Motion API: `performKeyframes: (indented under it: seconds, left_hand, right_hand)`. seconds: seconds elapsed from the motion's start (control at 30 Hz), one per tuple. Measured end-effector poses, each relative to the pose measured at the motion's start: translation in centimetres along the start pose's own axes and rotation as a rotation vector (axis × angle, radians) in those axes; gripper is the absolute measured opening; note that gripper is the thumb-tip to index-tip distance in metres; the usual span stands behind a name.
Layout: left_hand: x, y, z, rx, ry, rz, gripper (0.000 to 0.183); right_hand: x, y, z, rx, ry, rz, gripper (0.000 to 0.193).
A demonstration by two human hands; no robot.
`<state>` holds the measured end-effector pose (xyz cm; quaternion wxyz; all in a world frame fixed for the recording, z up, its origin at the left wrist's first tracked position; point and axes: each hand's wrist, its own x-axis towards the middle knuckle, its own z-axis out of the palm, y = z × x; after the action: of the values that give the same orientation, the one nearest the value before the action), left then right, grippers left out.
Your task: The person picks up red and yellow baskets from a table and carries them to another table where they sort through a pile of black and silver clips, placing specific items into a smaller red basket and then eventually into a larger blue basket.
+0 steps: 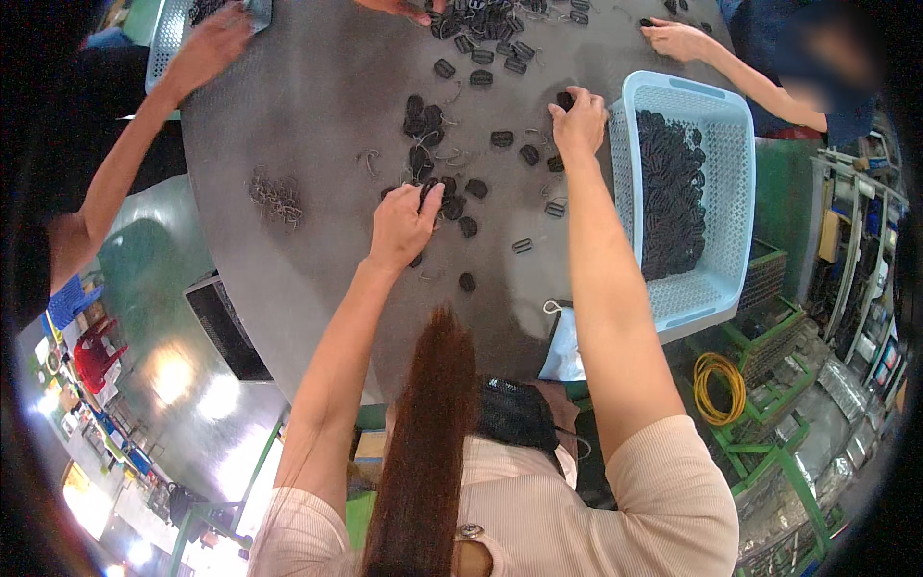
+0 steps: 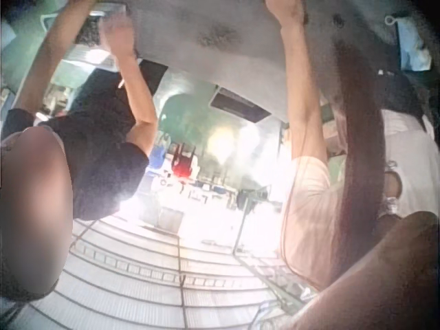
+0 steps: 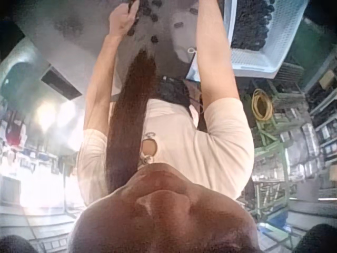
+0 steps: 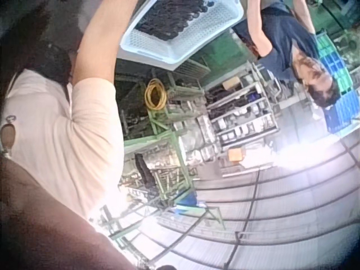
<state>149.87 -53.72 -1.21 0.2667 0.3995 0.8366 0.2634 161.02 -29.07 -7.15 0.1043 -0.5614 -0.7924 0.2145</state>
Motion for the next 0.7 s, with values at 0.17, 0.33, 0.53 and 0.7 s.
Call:
performKeyframes:
  seconds: [0.17,0.33,0.53,0.7]
  left_hand:
    - [1.6,1.0,1.9,0.184,0.212,0.306,0.026]
    - [7.4,3.3,6.4,0.188,0.234,0.317,0.030]
    - [8.9,2.8,7.5,0.168,0.045,0.228,0.023]
    - [7.3,2.5,4.4,-0.683,-0.135,-0.282,0.027]
  right_hand:
    - [-1.3,1.2,-0.9,-0.016,-0.267,-0.002,0.031]
    - [-4.8,4.2,-2.3,0.684,-0.252,0.214,0.017]
    - [-6.6,1.5,-3.0,1.104,-0.327,0.351,0.020]
    - [-7.5,-0.3,-1.3,0.143,-0.223,0.010,0.032]
